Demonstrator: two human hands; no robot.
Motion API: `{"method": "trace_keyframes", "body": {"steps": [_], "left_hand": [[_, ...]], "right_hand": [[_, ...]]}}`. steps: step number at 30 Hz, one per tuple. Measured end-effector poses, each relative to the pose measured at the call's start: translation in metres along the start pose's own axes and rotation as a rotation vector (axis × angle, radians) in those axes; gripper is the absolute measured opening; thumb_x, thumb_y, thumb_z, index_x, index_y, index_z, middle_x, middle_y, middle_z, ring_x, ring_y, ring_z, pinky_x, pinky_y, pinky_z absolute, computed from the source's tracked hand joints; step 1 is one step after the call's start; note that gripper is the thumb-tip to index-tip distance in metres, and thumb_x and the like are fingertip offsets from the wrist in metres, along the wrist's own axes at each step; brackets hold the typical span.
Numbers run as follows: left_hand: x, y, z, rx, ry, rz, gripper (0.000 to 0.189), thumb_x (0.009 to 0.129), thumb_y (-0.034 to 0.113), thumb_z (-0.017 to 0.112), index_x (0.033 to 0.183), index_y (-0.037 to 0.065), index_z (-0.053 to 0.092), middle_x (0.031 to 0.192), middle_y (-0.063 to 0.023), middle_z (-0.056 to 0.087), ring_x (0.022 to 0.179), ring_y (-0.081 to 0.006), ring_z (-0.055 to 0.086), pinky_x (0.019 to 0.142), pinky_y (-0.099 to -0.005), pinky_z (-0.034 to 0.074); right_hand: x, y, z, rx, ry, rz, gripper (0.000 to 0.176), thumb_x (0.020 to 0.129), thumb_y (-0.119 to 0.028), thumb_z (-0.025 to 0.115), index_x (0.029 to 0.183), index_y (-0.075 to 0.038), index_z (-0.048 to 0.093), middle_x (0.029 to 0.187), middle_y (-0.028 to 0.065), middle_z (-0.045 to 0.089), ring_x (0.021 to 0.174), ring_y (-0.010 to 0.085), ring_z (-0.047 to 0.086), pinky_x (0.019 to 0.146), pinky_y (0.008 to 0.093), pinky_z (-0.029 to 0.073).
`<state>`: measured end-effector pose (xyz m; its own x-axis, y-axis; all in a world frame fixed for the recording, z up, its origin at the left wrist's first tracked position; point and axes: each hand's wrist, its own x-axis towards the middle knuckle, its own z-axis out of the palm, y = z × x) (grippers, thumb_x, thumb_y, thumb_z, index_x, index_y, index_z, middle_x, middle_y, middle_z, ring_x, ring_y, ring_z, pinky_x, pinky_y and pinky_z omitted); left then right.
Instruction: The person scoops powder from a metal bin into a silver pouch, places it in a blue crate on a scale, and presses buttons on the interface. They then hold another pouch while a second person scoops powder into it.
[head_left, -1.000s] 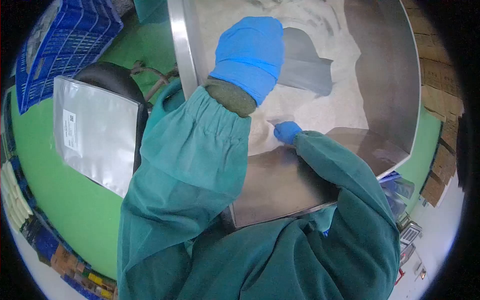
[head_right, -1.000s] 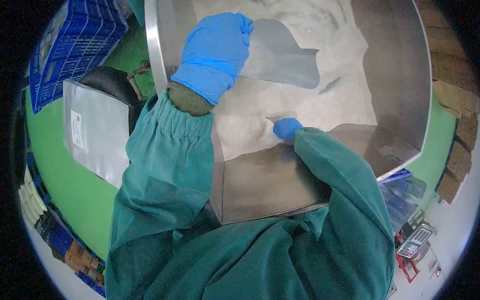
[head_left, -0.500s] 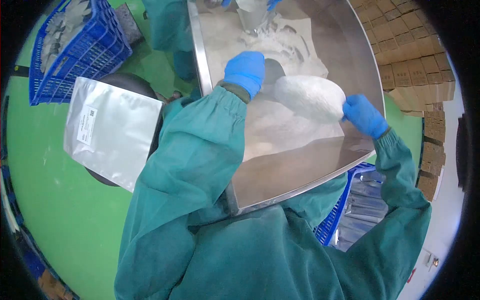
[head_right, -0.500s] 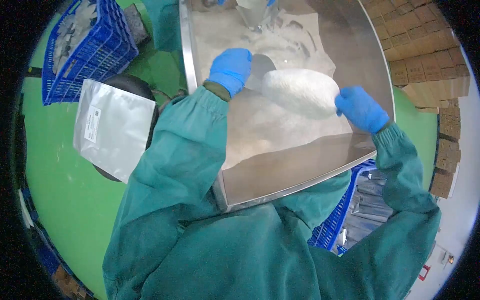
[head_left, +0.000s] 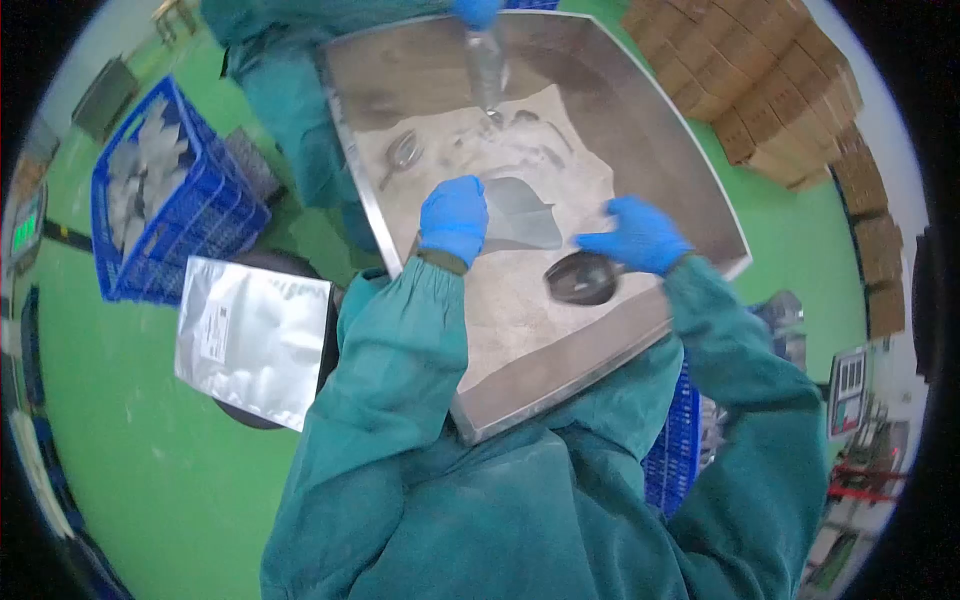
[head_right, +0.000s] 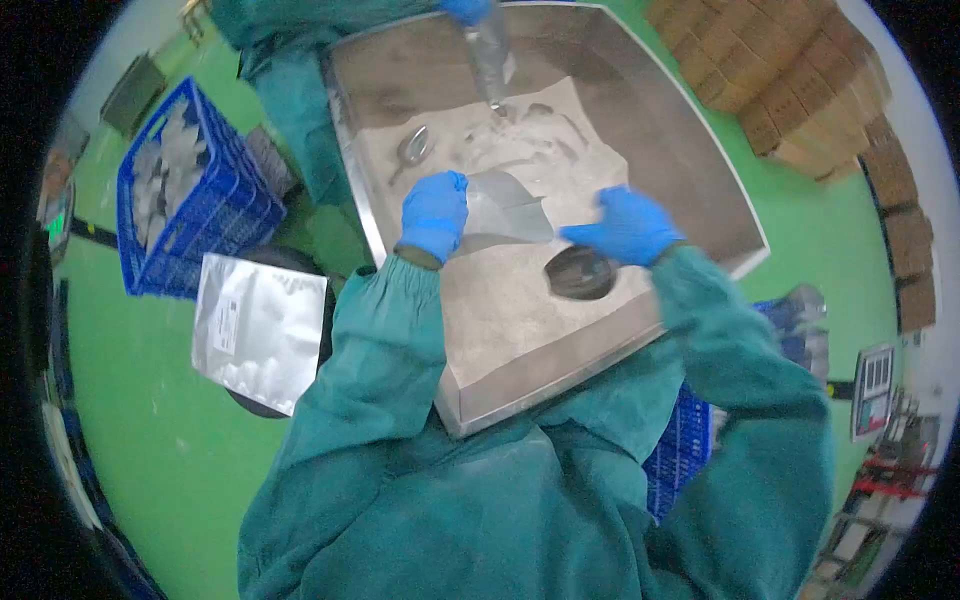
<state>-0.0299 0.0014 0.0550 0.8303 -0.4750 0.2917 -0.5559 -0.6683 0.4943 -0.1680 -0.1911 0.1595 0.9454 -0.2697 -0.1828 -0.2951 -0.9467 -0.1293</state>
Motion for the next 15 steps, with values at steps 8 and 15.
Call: {"method": "trace_keyframes", "body": {"steps": [8,15], "left_hand": [[-0.162,0.028,-0.052,0.567,-0.249,0.565,0.007,0.069,0.013,0.056,0.062,0.012,0.058,0.06,-0.0073,0.054,0.057,-0.024,0.055,0.05,-0.0375,0.043],[-0.146,0.18,-0.122,-0.172,-0.792,0.203,0.023,0.073,0.022,0.059,0.06,0.003,0.061,0.052,-0.009,0.058,0.046,-0.0199,0.056,0.047,-0.0329,0.046]], "right_hand": [[-0.029,0.054,0.073,0.094,0.016,-0.509,0.031,0.072,-0.033,0.052,0.066,-0.005,0.065,0.066,0.0122,0.062,0.057,0.0285,0.057,0.056,0.0391,0.044],[-0.139,0.122,-0.016,0.329,0.051,-0.077,0.035,0.074,-0.029,0.046,0.05,-0.01,0.061,0.054,0.0066,0.06,0.052,0.0228,0.056,0.056,0.0359,0.044]]}}
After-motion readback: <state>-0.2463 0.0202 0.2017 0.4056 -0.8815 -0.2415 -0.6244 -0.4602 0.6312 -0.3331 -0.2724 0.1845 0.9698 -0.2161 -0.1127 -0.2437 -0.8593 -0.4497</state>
